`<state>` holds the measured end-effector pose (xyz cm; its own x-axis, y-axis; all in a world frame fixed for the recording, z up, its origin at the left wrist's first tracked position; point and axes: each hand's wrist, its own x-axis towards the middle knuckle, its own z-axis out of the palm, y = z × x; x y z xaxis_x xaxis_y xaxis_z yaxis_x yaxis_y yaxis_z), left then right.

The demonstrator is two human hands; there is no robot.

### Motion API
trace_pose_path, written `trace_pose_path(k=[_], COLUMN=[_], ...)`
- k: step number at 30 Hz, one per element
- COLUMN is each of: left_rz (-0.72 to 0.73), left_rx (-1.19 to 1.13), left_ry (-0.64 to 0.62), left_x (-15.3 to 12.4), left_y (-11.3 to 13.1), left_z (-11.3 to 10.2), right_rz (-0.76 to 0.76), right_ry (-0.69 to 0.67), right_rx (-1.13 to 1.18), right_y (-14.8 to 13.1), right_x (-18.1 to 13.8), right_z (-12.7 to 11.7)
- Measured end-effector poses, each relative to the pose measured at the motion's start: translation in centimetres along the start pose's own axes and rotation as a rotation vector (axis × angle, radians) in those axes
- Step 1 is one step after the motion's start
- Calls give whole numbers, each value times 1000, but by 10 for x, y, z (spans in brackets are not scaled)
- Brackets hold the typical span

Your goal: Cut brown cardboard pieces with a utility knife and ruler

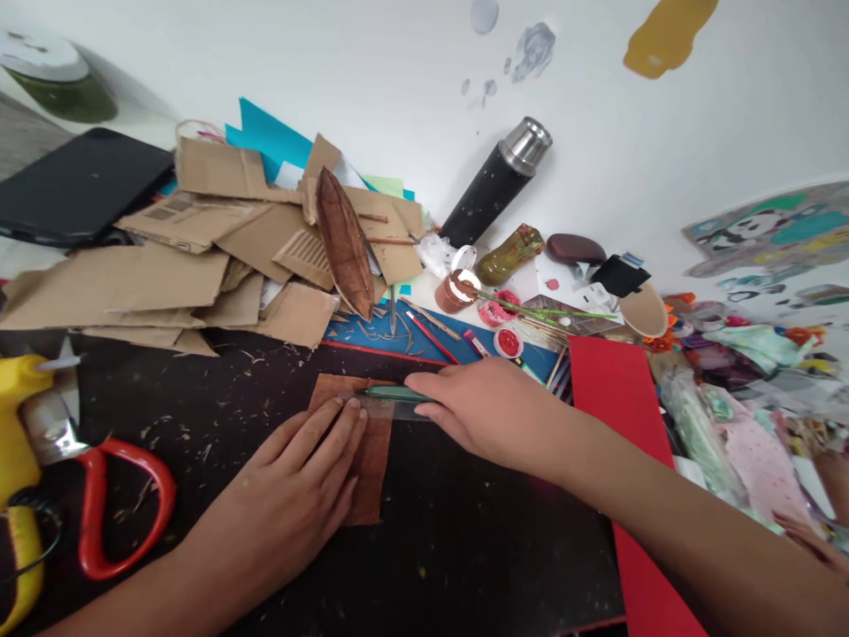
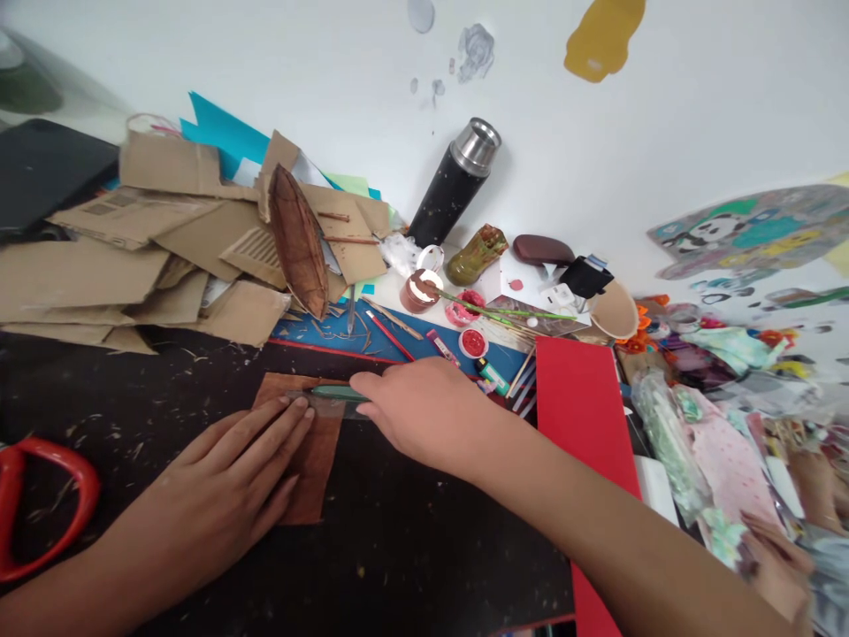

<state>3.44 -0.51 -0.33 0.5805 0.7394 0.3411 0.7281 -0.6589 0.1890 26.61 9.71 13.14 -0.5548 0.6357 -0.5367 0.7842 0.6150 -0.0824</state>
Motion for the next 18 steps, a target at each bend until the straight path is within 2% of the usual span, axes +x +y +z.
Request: trace_pose_path(k=[5,18], left_rz=[-30,-18], left_rx=[-23,-32], left_ry=[-7,0], left_x=[-2,-2], left_y=[-1,0], left_z=[2,0], right_rz=[-24,19], right_ry=[0,-4], right_rx=[-107,-76], right_y=[-9,-1], right_x=[1,-7], right_z=[-9,0])
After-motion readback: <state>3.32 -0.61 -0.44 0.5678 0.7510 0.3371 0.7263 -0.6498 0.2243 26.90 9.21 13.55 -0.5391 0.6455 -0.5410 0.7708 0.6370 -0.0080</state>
